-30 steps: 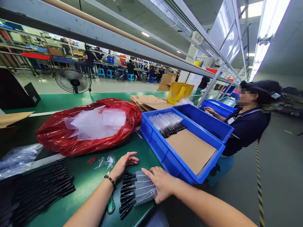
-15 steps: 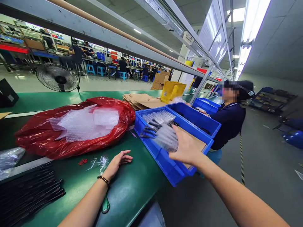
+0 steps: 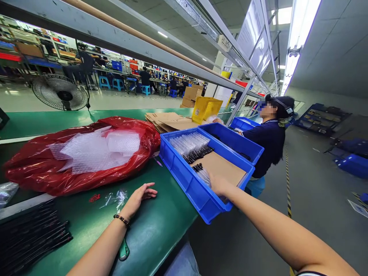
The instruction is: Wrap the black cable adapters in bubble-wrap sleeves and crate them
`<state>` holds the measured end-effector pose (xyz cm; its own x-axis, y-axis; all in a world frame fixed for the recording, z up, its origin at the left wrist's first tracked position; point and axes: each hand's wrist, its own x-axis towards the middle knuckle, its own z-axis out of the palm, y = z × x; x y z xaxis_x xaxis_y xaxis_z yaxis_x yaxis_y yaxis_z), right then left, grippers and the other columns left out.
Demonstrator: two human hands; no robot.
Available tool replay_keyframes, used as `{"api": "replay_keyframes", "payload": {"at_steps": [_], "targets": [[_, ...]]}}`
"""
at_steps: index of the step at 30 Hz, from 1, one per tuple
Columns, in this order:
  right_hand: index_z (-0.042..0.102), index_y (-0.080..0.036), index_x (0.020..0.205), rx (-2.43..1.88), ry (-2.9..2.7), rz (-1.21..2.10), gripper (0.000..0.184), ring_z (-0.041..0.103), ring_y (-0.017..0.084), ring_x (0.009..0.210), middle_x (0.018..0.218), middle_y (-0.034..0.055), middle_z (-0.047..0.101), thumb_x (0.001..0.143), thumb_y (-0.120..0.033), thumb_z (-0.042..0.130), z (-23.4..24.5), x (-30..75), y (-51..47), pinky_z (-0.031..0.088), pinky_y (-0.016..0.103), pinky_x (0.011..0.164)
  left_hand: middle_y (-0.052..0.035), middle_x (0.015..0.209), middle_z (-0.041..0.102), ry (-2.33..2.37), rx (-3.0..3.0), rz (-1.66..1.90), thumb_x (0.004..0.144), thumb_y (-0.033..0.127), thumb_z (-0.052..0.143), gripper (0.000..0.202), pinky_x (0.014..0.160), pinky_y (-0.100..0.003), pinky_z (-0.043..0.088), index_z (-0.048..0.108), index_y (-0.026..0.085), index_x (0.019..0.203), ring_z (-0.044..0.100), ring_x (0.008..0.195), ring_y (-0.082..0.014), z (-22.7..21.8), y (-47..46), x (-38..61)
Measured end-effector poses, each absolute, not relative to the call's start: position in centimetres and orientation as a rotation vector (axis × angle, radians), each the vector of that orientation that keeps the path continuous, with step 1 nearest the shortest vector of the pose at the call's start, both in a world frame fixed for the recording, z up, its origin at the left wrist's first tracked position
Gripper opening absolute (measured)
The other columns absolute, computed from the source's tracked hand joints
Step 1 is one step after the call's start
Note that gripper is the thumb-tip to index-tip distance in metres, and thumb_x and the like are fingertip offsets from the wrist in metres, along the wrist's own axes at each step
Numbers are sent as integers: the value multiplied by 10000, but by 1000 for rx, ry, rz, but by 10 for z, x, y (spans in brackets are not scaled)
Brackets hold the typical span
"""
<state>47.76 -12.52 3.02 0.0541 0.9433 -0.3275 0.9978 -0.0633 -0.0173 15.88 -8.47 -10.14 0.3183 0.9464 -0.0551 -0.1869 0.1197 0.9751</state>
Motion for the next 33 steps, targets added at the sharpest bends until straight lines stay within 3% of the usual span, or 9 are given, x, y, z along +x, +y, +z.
{"api": "replay_keyframes", "payload": {"at_steps": [3,8,12,18,22,26,33], "targets": [[-84,-133,1413,2024,1982,-563,1115,570,343,1006,1222,222,514,621,-431,641,41,481,-127,414,450,827,-102,835,692,868,1142,1005,769,588,435,570,782,-370,469,552,112,1060,644,748,-198,-102,-85,159],[-19,-198,1422,1944,2011,-741,1206,532,299,1078,1317,149,447,487,-355,726,42,497,-125,407,391,882,-102,833,690,866,1138,1000,768,592,435,573,787,-372,469,554,114,1059,643,758,-202,-103,-85,159],[-29,-175,1421,1940,2066,-735,1140,501,287,1123,1340,158,416,550,-354,684,36,498,-128,394,367,901,-100,847,690,874,1150,994,766,589,438,569,782,-358,472,553,120,1066,644,766,-199,-105,-84,158],[-174,-125,1383,1847,2046,-907,1250,382,261,1236,1386,143,350,523,-371,699,49,497,-132,311,351,1001,-94,835,687,878,1147,997,752,603,444,585,785,-353,471,547,116,1060,646,762,-195,-104,-84,159],[-146,-145,1391,1830,2074,-1062,1247,342,241,1263,1421,119,290,521,-421,703,53,500,-128,314,332,1002,-92,825,689,898,1160,989,741,616,445,598,779,-352,472,552,118,1054,647,759,-197,-101,-85,159],[-87,-160,1407,1897,2042,-996,1187,282,273,1292,1454,126,204,568,-503,679,51,500,-124,287,370,1023,-91,822,689,907,1158,980,723,635,457,618,785,-364,473,544,121,1054,647,762,-203,-99,-85,159],[-62,-121,1414,1984,1994,-971,1022,185,268,1329,1477,121,98,720,-662,457,53,501,-125,207,393,1067,-92,834,688,905,1169,978,740,614,449,588,786,-359,470,546,128,1054,644,768,-201,-99,-85,159]]}}
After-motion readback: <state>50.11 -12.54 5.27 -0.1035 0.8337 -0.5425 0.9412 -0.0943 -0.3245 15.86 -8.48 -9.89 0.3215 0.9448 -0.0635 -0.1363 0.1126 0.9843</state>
